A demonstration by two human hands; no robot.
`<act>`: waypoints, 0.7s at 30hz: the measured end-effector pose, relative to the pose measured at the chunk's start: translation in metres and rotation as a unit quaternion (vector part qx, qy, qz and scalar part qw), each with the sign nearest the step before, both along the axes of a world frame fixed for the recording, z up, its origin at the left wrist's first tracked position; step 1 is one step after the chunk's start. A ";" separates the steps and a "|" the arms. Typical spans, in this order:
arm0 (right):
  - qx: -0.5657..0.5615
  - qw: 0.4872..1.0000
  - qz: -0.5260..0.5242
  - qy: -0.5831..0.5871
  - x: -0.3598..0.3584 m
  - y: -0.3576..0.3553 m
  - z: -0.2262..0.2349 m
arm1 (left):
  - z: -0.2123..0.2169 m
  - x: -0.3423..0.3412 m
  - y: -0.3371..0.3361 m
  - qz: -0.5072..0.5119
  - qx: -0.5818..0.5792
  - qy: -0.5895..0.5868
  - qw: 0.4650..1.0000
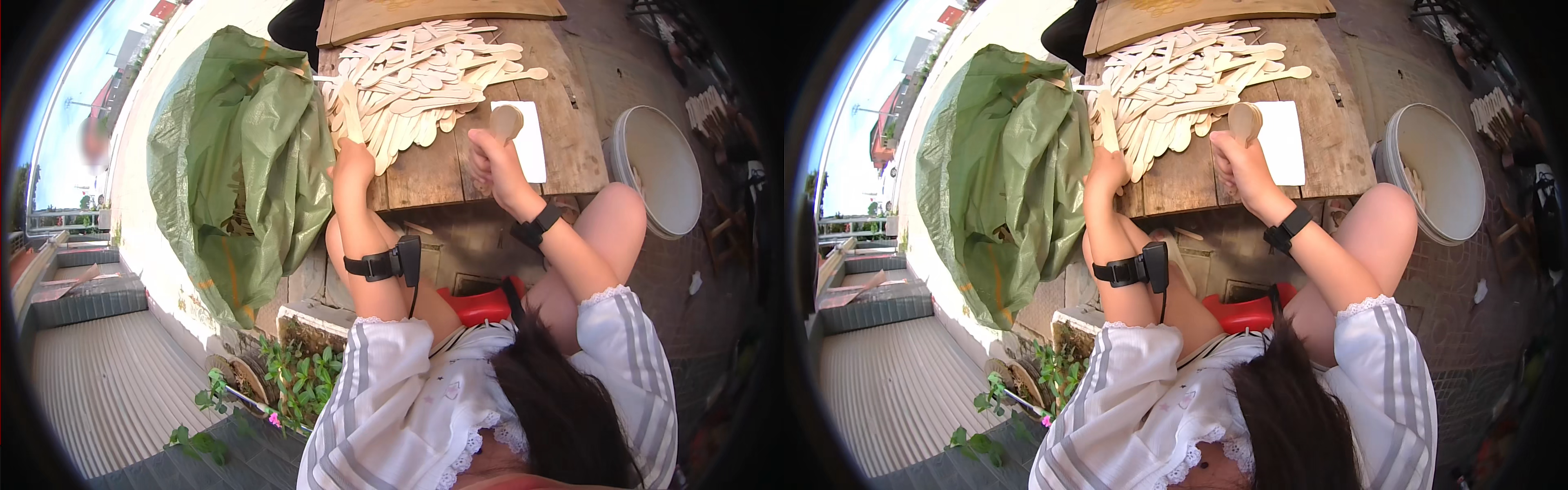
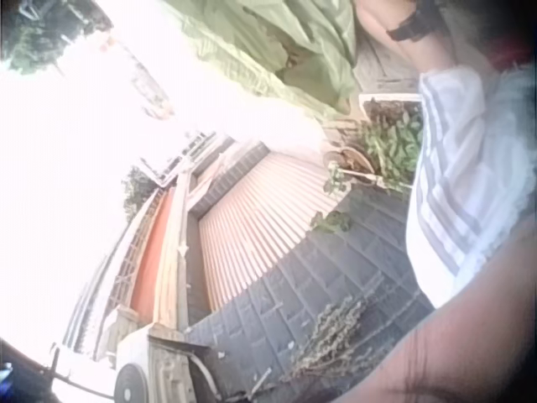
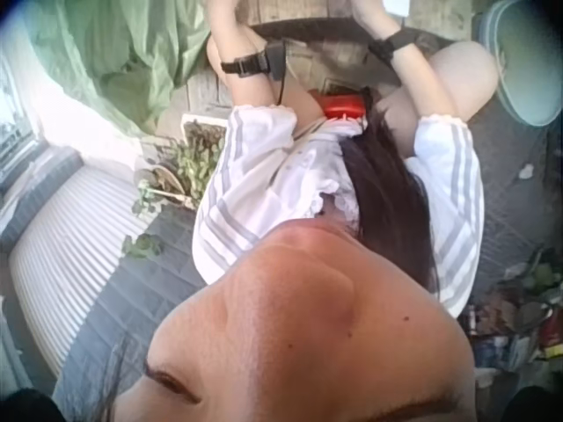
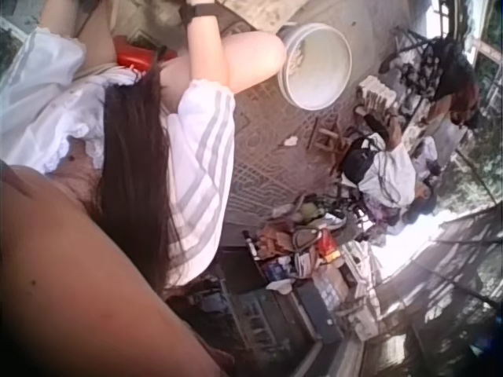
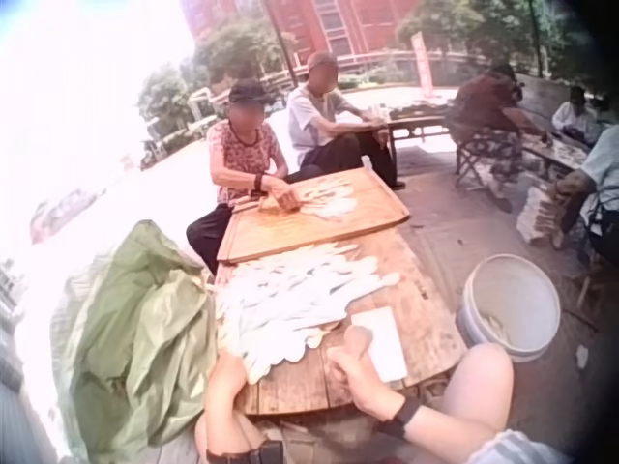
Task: Sorting and stacking unfinished wooden spoons at a workstation.
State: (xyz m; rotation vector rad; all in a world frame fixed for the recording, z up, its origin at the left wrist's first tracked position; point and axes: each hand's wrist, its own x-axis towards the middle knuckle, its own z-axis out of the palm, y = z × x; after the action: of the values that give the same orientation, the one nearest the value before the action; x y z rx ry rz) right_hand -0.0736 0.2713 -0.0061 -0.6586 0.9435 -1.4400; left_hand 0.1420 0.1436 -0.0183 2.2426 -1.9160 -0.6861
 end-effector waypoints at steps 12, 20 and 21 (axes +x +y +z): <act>0.001 0.994 0.064 -0.086 -0.029 -0.005 0.022 | 0.041 -0.087 0.079 -0.394 0.205 0.549 0.707; -0.075 0.993 0.082 0.033 -0.037 0.005 0.029 | 0.039 -0.090 0.081 -0.421 0.296 0.520 0.682; -0.072 0.993 0.084 0.032 -0.037 0.004 0.027 | 0.040 -0.090 0.080 -0.435 0.283 0.508 0.688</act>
State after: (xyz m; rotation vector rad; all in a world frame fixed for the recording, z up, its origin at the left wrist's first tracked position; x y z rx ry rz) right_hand -0.1104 0.2751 0.0209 -0.8751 0.8191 -1.3519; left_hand 0.0522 0.2238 0.0215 0.4095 -2.0184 -2.2321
